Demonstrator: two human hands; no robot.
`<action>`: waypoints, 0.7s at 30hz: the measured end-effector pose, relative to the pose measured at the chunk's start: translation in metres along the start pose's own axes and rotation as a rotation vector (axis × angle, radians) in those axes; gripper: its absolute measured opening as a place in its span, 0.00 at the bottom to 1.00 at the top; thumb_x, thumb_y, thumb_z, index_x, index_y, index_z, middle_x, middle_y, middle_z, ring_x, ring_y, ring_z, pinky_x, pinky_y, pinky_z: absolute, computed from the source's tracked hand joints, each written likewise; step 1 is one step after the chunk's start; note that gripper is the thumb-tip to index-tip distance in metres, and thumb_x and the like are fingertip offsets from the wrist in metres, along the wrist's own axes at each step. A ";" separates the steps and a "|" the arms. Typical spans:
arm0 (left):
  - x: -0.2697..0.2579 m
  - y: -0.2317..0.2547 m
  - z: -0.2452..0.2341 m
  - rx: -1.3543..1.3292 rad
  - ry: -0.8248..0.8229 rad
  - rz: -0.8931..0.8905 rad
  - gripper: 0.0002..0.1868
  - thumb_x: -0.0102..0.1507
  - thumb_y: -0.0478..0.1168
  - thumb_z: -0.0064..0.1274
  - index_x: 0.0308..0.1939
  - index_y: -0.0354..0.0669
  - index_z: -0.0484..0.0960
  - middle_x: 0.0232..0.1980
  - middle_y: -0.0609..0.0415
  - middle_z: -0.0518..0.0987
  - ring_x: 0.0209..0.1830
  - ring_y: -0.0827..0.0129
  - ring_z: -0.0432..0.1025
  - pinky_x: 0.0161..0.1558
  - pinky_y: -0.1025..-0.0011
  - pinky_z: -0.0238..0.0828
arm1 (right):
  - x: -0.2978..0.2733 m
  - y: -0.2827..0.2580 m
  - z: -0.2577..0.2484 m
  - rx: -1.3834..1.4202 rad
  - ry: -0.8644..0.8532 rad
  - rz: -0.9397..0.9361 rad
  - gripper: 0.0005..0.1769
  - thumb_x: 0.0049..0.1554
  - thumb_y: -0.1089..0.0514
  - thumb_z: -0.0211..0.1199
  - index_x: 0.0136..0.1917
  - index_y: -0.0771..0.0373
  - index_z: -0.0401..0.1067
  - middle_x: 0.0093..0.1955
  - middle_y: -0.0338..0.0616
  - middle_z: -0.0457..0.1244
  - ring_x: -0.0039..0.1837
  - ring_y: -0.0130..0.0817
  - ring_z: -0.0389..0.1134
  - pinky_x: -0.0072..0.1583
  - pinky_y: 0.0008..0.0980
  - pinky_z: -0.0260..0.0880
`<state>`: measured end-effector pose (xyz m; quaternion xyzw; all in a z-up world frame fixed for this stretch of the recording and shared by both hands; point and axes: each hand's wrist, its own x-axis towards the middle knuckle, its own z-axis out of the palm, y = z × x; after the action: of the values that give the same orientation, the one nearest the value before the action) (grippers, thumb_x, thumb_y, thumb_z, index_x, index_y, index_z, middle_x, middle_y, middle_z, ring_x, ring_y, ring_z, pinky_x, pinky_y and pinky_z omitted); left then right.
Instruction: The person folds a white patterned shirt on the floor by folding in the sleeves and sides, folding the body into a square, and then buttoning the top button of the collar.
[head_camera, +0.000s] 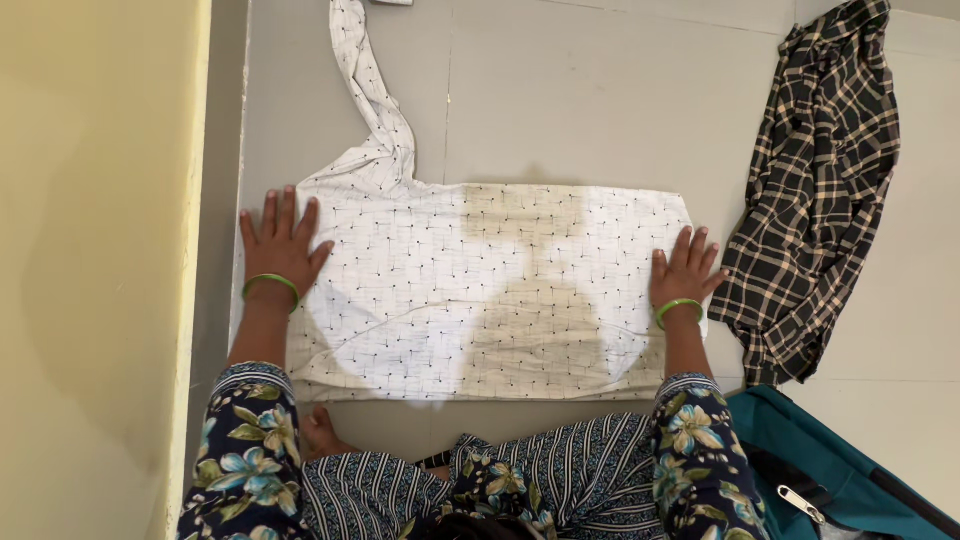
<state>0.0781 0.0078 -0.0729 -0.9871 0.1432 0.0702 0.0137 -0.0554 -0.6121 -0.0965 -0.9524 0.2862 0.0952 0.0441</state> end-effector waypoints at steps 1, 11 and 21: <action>0.003 0.008 0.005 0.034 0.061 0.010 0.37 0.70 0.60 0.35 0.79 0.48 0.56 0.85 0.49 0.46 0.85 0.54 0.37 0.76 0.42 0.29 | -0.003 -0.009 0.001 0.006 0.056 -0.071 0.41 0.67 0.37 0.39 0.85 0.56 0.36 0.88 0.46 0.29 0.86 0.46 0.25 0.77 0.64 0.19; 0.017 0.187 0.023 -0.246 0.057 0.493 0.38 0.69 0.57 0.39 0.77 0.38 0.55 0.82 0.48 0.48 0.82 0.61 0.40 0.75 0.54 0.35 | -0.069 -0.211 0.010 -0.189 -0.236 -0.875 0.40 0.66 0.38 0.41 0.83 0.50 0.32 0.87 0.34 0.25 0.86 0.34 0.24 0.79 0.56 0.16; -0.016 -0.004 -0.026 -0.307 0.066 -0.481 0.35 0.71 0.59 0.50 0.73 0.40 0.69 0.71 0.41 0.72 0.70 0.49 0.66 0.70 0.51 0.64 | -0.001 -0.006 0.003 0.086 0.074 -0.182 0.40 0.67 0.38 0.34 0.85 0.57 0.38 0.88 0.46 0.31 0.86 0.47 0.28 0.76 0.67 0.19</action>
<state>0.0679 0.0152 -0.0454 -0.9850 -0.1068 0.0538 -0.1246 -0.0534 -0.6062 -0.0986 -0.9745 0.2040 0.0432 0.0826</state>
